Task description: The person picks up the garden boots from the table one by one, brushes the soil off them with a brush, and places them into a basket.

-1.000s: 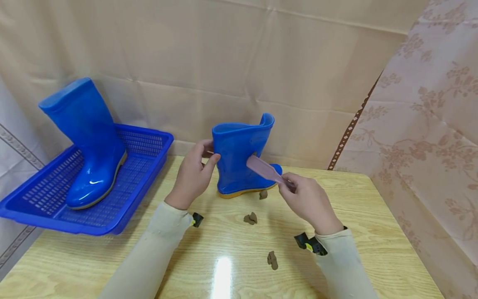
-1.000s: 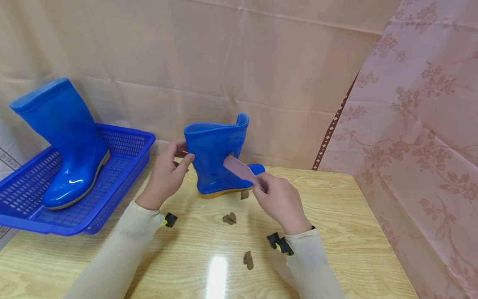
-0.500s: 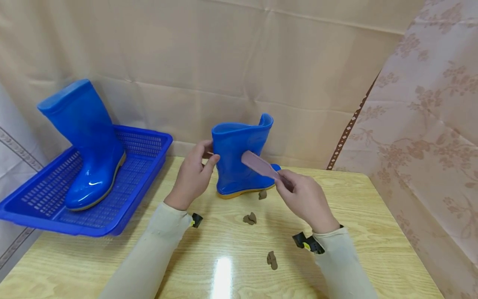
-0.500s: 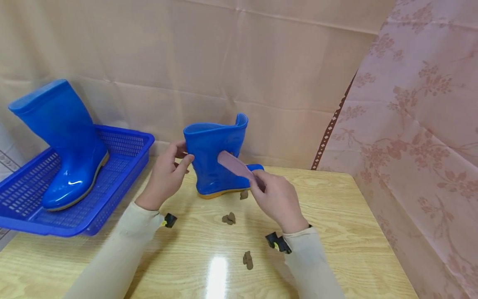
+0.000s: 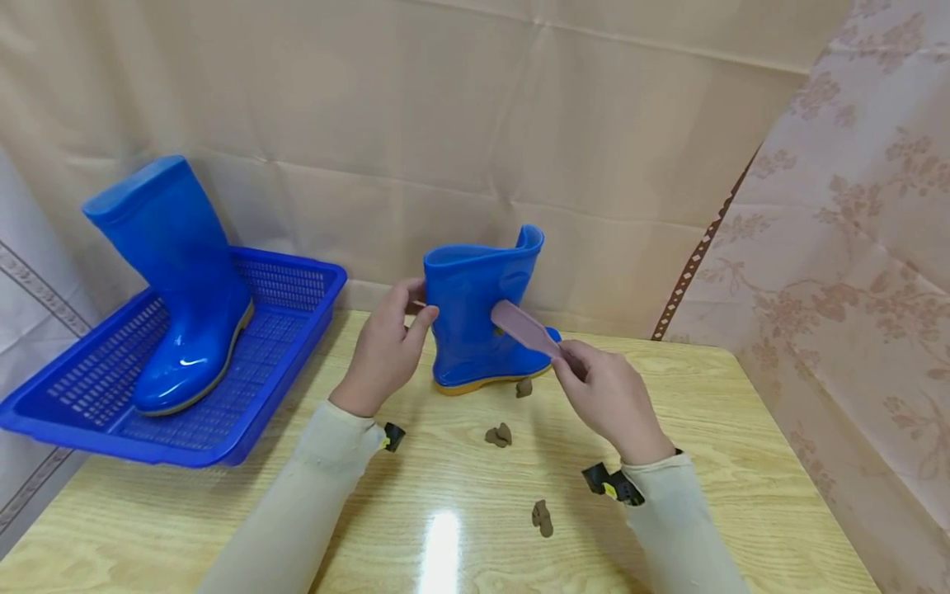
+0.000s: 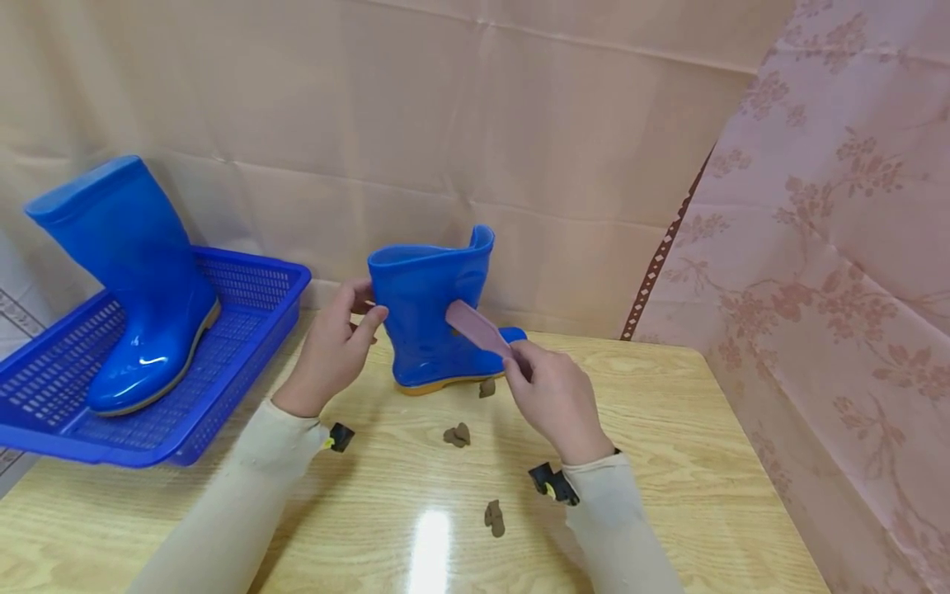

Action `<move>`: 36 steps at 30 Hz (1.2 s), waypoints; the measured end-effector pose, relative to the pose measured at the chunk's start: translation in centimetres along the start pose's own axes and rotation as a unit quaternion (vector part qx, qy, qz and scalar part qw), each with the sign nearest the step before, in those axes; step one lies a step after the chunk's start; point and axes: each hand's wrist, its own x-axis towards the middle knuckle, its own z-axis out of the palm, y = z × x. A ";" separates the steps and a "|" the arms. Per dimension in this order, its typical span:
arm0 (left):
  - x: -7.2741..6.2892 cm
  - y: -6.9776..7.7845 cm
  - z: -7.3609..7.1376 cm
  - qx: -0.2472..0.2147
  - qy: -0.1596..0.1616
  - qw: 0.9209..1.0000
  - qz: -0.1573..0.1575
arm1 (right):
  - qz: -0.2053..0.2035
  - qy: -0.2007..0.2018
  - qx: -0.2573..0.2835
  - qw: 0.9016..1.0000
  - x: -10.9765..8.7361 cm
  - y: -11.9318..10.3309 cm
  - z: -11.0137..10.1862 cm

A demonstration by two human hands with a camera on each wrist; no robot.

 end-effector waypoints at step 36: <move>0.1 -0.4 0.3 -0.017 0.014 1.000 -0.002 | 0.011 -0.036 -0.021 0.999 0.2 0.7 0.5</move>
